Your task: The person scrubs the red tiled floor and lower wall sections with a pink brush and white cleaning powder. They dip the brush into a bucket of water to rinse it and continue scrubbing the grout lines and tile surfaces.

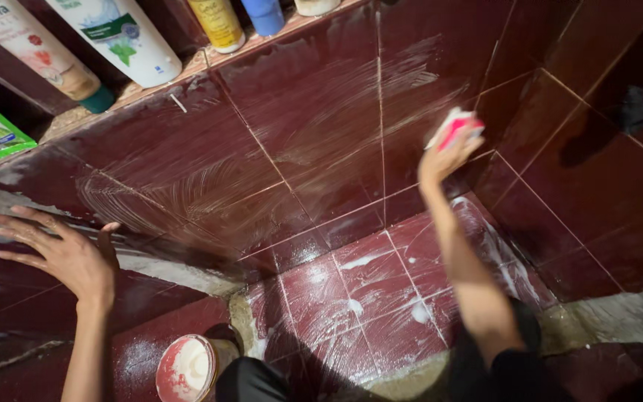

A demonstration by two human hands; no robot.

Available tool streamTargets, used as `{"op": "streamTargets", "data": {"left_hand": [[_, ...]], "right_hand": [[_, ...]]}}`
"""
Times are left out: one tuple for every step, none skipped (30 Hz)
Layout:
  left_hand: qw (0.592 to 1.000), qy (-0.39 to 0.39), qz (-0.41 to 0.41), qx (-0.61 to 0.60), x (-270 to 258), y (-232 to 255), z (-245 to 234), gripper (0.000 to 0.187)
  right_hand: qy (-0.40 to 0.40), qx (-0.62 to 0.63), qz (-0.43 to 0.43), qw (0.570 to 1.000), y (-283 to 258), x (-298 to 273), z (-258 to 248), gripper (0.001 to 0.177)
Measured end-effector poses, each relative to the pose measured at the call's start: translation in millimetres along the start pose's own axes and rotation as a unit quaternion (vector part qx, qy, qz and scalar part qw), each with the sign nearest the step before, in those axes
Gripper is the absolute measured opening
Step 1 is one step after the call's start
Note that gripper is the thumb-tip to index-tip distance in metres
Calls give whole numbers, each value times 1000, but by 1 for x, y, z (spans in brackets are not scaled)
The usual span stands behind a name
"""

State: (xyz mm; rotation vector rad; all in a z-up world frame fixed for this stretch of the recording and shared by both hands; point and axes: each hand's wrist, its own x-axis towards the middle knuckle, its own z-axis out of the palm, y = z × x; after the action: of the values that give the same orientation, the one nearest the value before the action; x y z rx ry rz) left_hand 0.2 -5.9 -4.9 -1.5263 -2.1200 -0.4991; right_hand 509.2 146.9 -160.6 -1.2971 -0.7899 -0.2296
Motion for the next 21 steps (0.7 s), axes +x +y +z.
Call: {"op": "streamTargets", "data": {"left_hand": [[1000, 9, 2, 1, 0, 3, -1, 117], [1000, 9, -3, -5, -1, 5, -4, 117], [1000, 9, -8, -11, -3, 7, -8, 117], [999, 1, -21, -27, -1, 11, -11, 116], [999, -6, -34, -42, -2, 14, -14, 115], [998, 3, -36, -58, -5, 19, -17, 110], [996, 13, -38, -74, -8, 23, -20, 105], [995, 22, -40, -89, -15, 26, -21, 100], [994, 11, -37, -106, -25, 28, -19, 97], [992, -1, -35, -125, -36, 31, -14, 94], [989, -13, -34, -144, -48, 32, -7, 92], [985, -6, -38, -169, -64, 34, 1, 90], [980, 2, -41, -193, -80, 36, 9, 88], [980, -17, -29, -197, -97, 36, 19, 84], [979, -36, -16, -201, -112, 38, 30, 81], [970, -45, -30, -236, -126, 42, 42, 77], [960, -52, -44, -270, -138, 49, 54, 74], [945, -61, -18, -322, -146, 53, 63, 67], [925, -68, 7, -373, -153, 57, 69, 61], [913, -96, 2, -396, -158, 62, 74, 57], [900, -122, -4, -418, -163, 66, 76, 52]], "right_hand": [[-10, 22, 0, 1000, -9, -17, 10, 37], [-32, 59, 2, 998, -20, -47, 16, 37], [-66, 105, -2, 992, -33, -81, 20, 38], [-113, 143, -22, 983, -47, -121, 19, 38], [-163, 164, -53, 971, -63, -158, 17, 38], [-216, 146, -142, 955, -74, -184, 16, 39], [-255, 90, -263, 926, -79, -200, 12, 39], [-280, 54, -371, 884, -80, -211, 8, 39], [-289, 30, -457, 841, -78, -221, 4, 39], [-293, 65, -362, 883, -65, -213, 5, 36], [-295, 98, -261, 914, -44, -192, 4, 42], [-357, 38, -238, 902, -21, -165, -5, 18], [-294, 163, 63, 940, -7, -149, -12, 48], [-250, 190, 112, 943, 7, -126, -13, 44], [-163, -68, -153, 972, 19, -99, -12, 44], [-137, -74, -78, 985, 23, -88, -10, 49], [-116, -47, -59, 990, 22, -81, -9, 46], [-93, -17, -39, 995, 16, -82, -6, 43], [-109, -12, -36, 993, 6, -98, -3, 39], [-123, -6, -32, 992, -6, -118, 4, 35], [-137, -1, -27, 990, -18, -140, 11, 31]]}}
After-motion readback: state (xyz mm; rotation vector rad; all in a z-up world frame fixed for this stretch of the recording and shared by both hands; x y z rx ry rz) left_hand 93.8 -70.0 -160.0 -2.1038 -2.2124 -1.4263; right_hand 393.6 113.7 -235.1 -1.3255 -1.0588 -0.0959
